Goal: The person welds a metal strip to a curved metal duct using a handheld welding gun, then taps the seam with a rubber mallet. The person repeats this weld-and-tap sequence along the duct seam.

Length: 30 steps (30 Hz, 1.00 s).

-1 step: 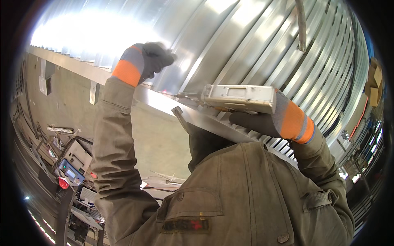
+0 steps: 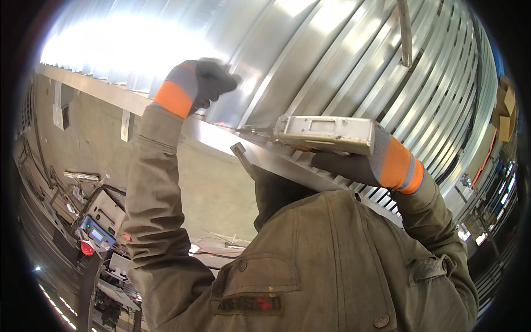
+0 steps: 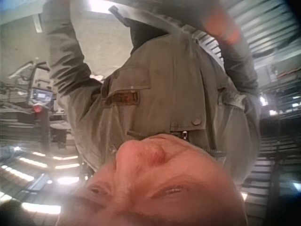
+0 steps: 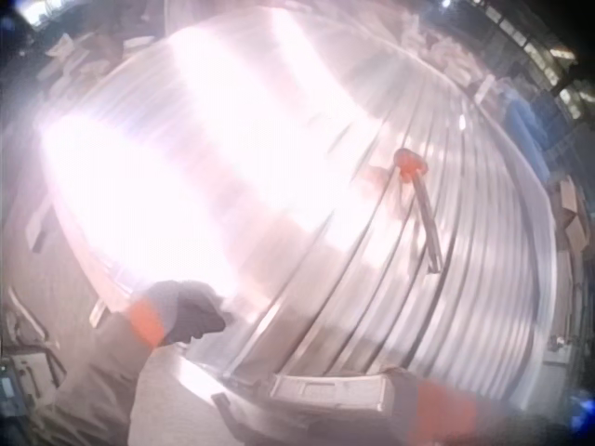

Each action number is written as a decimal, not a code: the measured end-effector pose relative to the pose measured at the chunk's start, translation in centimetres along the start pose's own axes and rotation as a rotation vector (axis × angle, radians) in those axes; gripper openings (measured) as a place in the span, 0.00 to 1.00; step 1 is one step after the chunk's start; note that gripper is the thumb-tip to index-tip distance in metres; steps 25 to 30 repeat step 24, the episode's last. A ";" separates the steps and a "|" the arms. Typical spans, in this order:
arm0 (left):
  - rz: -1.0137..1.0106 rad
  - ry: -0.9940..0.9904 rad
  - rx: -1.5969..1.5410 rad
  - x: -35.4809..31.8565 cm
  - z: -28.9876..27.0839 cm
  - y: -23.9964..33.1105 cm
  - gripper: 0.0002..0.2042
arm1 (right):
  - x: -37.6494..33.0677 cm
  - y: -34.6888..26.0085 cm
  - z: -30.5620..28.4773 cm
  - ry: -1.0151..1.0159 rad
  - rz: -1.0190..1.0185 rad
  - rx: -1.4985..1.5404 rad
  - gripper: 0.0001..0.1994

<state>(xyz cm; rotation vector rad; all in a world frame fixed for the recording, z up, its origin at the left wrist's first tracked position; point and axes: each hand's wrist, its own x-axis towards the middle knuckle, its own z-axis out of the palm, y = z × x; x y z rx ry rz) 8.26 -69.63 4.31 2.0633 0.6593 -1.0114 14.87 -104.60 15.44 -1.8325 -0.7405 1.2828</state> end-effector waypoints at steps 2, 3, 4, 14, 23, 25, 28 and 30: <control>0.028 -0.069 -0.074 -0.6 1.1 0.6 0.23 | -1.0 1.1 0.3 0.023 -0.027 0.055 0.19; 0.035 -0.096 -0.112 -0.6 1.7 1.0 0.23 | -1.3 1.4 0.3 0.020 -0.040 0.042 0.19; 0.025 -0.148 -0.032 -0.1 2.1 1.7 0.21 | -1.7 1.5 0.0 0.001 -0.069 -0.023 0.19; -0.054 -0.291 0.289 1.7 4.5 3.4 0.25 | -3.0 3.2 0.3 0.011 -0.113 -0.026 0.20; -0.047 -0.238 0.203 0.9 4.6 3.3 0.19 | -2.5 4.6 0.4 -0.061 -0.069 0.005 0.23; -0.022 -0.243 0.204 1.2 4.7 2.9 0.19 | -2.4 4.9 0.3 -0.069 -0.065 0.014 0.23; -0.022 -0.243 0.204 1.2 4.7 2.9 0.19 | -2.4 4.9 0.3 -0.069 -0.065 0.014 0.23; -0.022 -0.243 0.204 1.2 4.7 2.9 0.19 | -2.4 4.9 0.3 -0.069 -0.065 0.014 0.23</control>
